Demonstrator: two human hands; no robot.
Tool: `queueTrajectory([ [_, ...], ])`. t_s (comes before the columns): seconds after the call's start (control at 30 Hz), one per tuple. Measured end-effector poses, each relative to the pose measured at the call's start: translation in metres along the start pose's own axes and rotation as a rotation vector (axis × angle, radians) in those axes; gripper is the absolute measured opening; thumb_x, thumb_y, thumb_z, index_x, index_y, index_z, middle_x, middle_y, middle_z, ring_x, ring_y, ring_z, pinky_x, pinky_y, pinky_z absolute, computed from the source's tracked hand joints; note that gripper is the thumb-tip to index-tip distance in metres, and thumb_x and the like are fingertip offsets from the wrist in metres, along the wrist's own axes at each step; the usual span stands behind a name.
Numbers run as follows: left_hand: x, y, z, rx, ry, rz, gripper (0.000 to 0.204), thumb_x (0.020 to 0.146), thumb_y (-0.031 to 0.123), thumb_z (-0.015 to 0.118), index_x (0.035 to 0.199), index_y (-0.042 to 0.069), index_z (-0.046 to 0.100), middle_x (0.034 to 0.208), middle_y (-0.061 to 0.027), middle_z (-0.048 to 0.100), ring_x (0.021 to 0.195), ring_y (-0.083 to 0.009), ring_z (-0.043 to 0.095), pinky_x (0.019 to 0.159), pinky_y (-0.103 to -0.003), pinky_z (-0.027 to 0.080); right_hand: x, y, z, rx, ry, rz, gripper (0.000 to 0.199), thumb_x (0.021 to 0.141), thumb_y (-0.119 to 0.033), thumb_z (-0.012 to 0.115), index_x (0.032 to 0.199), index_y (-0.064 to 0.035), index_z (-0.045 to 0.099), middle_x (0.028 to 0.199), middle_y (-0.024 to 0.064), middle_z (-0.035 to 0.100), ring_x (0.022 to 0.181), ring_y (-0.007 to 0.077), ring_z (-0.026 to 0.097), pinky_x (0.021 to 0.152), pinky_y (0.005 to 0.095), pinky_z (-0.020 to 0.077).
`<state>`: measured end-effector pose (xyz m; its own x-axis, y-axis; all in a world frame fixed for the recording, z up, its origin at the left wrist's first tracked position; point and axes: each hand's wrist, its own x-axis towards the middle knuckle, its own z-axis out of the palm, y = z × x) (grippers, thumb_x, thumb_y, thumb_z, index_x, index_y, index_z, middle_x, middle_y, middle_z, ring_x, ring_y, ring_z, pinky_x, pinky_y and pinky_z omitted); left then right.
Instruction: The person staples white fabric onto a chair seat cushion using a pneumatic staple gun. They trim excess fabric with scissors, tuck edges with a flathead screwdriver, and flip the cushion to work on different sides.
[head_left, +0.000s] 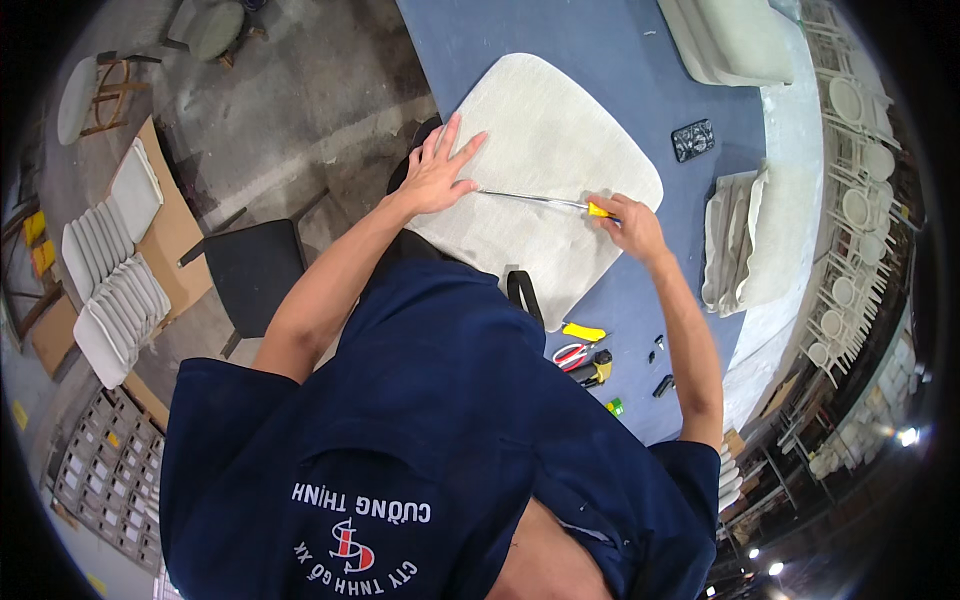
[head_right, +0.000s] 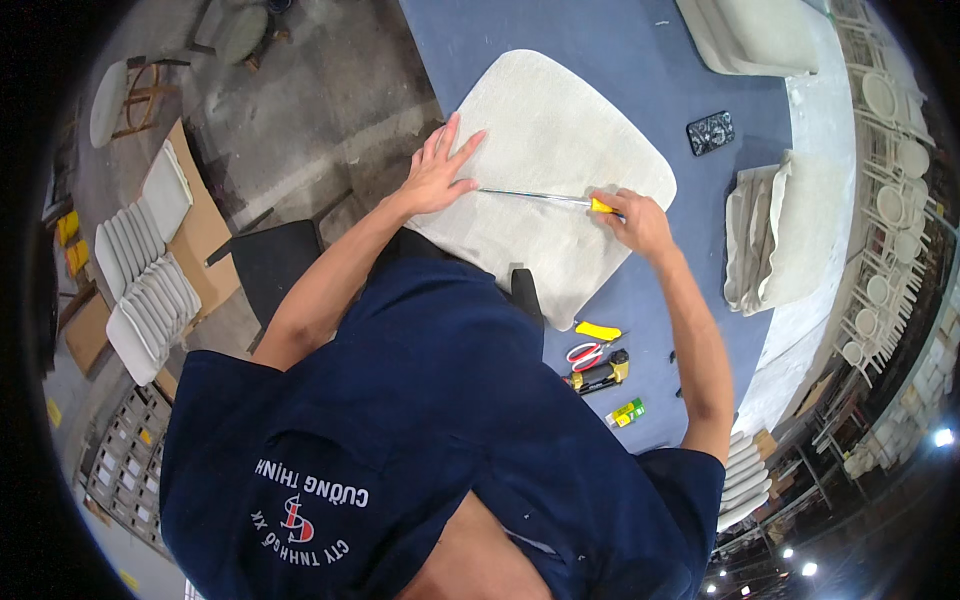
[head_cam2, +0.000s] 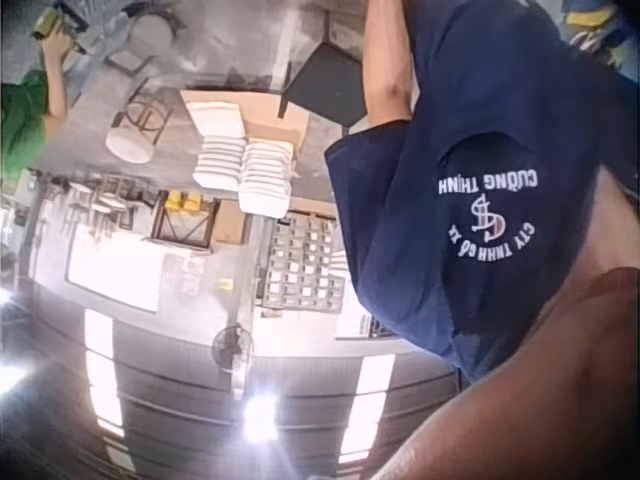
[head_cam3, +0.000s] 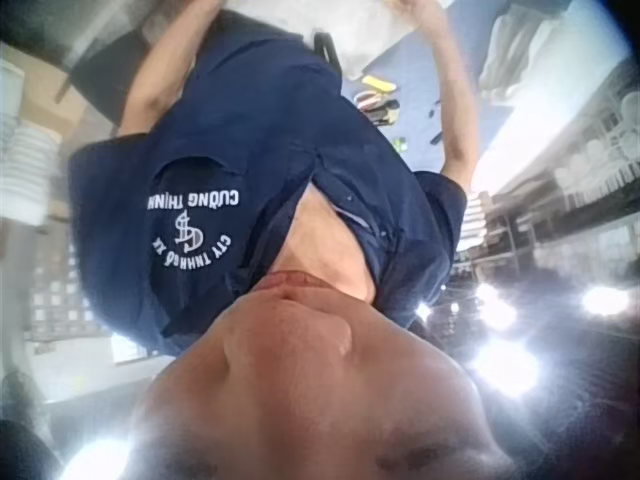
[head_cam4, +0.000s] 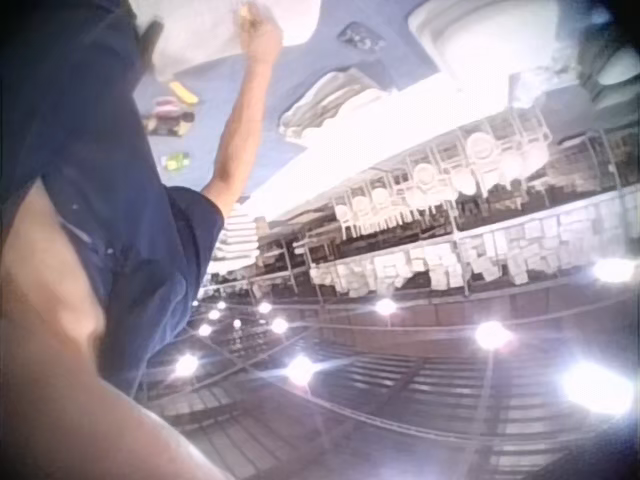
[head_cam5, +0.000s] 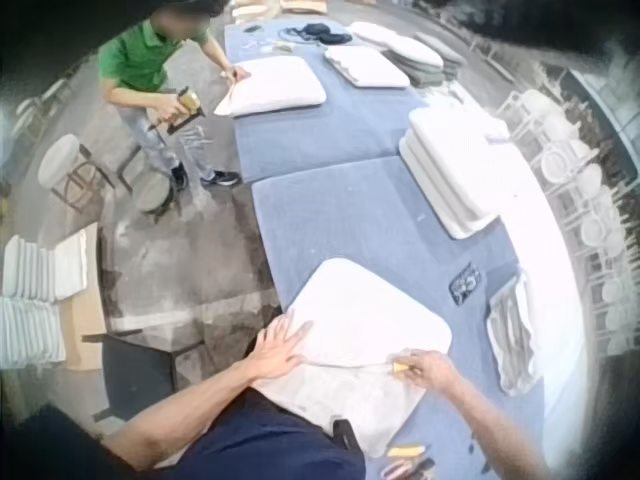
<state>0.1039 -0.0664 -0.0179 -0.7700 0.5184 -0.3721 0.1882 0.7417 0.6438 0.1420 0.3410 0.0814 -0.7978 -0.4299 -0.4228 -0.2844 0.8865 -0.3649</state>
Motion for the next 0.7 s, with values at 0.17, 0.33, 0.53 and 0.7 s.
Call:
queueTrajectory([
  [0.17, -0.001, -0.002, 0.003, -0.001, 0.027, -0.005, 0.090, 0.097, 0.041, 0.073, 0.170, 0.044, 0.019, 0.180, -0.0125, -0.014, 0.162, -0.0456, 0.008, 0.124, -0.067, 0.021, -0.011, 0.006, 0.017, 0.708, -0.424, 0.339, 0.042, 0.096, -0.032, 0.081, 0.133, -0.0131, 0.076, 0.081, -0.0015, 0.064, 0.068, 0.0086, 0.059, 0.057, 0.0296, 0.0463],
  [0.33, -0.003, 0.006, 0.003, 0.004, 0.091, -0.013, 0.092, 0.094, 0.038, 0.075, 0.169, 0.044, 0.023, 0.181, -0.0133, -0.010, 0.161, -0.0463, 0.013, 0.122, -0.067, 0.024, -0.006, 0.014, -0.002, 0.754, -0.586, 0.519, 0.048, 0.095, -0.036, 0.080, 0.138, -0.0149, 0.075, 0.077, -0.0038, 0.057, 0.064, 0.0086, 0.051, 0.056, 0.0265, 0.0410],
  [0.53, -0.003, 0.002, 0.004, -0.002, 0.106, 0.007, 0.092, 0.093, 0.037, 0.076, 0.169, 0.043, 0.024, 0.180, -0.0149, -0.009, 0.160, -0.0474, 0.015, 0.120, -0.066, 0.027, 0.006, 0.005, -0.004, 0.821, -0.589, 0.482, 0.049, 0.098, -0.037, 0.077, 0.142, -0.0163, 0.073, 0.077, -0.0040, 0.056, 0.066, 0.0083, 0.050, 0.057, 0.0287, 0.0399],
  [0.7, -0.002, 0.005, 0.002, -0.006, 0.089, 0.009, 0.094, 0.093, 0.037, 0.076, 0.170, 0.044, 0.022, 0.180, -0.0149, -0.010, 0.161, -0.0465, 0.014, 0.119, -0.066, 0.028, -0.010, 0.013, 0.019, 0.906, -0.565, 0.558, 0.048, 0.098, -0.036, 0.077, 0.141, -0.0147, 0.073, 0.080, -0.0039, 0.059, 0.069, 0.0083, 0.052, 0.058, 0.0285, 0.0407],
])
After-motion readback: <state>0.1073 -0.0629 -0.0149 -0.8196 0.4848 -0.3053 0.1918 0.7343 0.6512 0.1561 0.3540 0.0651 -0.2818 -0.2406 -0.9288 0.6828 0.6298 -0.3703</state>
